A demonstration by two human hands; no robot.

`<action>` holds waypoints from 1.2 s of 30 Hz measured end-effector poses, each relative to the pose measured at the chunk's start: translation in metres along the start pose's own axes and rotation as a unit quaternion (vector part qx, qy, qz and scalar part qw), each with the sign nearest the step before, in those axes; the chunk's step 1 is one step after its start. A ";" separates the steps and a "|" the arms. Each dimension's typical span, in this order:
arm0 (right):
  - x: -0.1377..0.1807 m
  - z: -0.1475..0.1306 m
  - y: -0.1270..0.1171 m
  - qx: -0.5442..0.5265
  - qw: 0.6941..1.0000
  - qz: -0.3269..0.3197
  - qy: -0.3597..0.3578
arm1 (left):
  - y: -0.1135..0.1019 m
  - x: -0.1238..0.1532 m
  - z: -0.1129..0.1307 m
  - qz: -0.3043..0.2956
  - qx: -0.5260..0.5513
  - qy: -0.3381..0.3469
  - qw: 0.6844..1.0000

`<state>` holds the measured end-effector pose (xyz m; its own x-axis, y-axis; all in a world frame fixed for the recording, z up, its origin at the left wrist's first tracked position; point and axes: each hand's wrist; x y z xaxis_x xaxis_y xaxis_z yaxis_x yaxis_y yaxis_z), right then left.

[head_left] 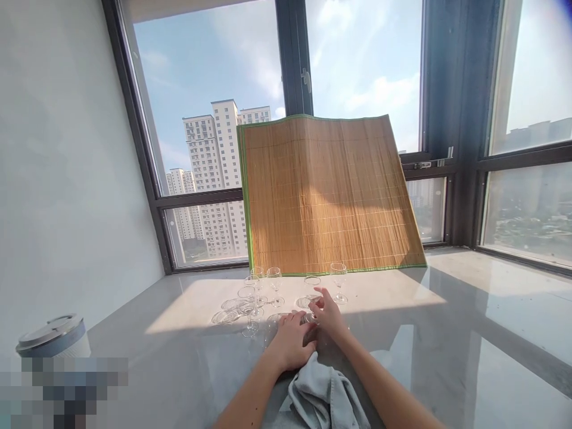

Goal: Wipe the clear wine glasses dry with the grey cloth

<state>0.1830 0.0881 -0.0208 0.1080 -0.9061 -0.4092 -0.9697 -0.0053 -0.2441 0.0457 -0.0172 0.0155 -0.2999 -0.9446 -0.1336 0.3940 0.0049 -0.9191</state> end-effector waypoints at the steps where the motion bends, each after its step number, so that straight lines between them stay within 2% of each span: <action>1: 0.002 -0.006 0.001 -0.008 1.000 -0.005 -0.004 | -0.001 0.000 0.001 -0.004 0.002 0.003 1.000; 5: 0.011 -0.030 0.007 -0.049 0.998 -0.024 -0.026 | -0.004 0.002 0.006 0.007 0.002 -0.003 1.000; 8: 0.015 -0.038 0.011 -0.065 0.997 -0.039 -0.023 | -0.004 0.001 0.005 0.029 -0.009 -0.024 0.999; 12: 0.017 -0.036 0.013 -0.041 0.998 -0.049 -0.009 | 0.001 -0.001 -0.002 0.009 -0.001 -0.061 0.998; 17: 0.011 -0.028 0.005 0.014 0.997 -0.047 -0.053 | 0.000 -0.006 -0.016 0.000 0.012 -0.124 0.992; 22: 0.001 -0.019 -0.014 0.099 0.993 0.033 -0.063 | -0.005 -0.009 -0.030 0.020 0.004 -0.146 0.989; 26: -0.002 -0.018 -0.026 0.141 0.984 0.098 -0.052 | -0.003 -0.009 -0.039 0.001 0.000 -0.161 0.987; 29: -0.002 -0.018 -0.033 0.216 0.960 0.169 -0.047 | -0.001 -0.008 -0.045 -0.014 -0.006 -0.171 0.985; 31: -0.002 -0.016 -0.037 0.273 0.942 0.194 -0.020 | -0.001 -0.007 -0.047 -0.015 -0.011 -0.177 0.984; 33: -0.003 -0.010 -0.040 0.313 0.933 0.174 0.024 | -0.002 -0.007 -0.047 -0.012 -0.020 -0.183 0.983; 36: -0.006 0.002 -0.042 0.356 0.926 0.095 0.082 | -0.004 -0.006 -0.047 -0.007 -0.035 -0.193 0.981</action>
<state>0.2233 0.0947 -0.0103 -0.1411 -0.9143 -0.3797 -0.5718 0.3884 -0.7226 0.0051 0.0042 0.0020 0.0518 -0.9985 0.0175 0.3276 0.0005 -0.9448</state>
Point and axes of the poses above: each hand's wrist, its own x-axis away from the middle knuckle, its own y-axis out of the palm, z = x × y, and after that the axes turned 6 degrees about x, right-handed
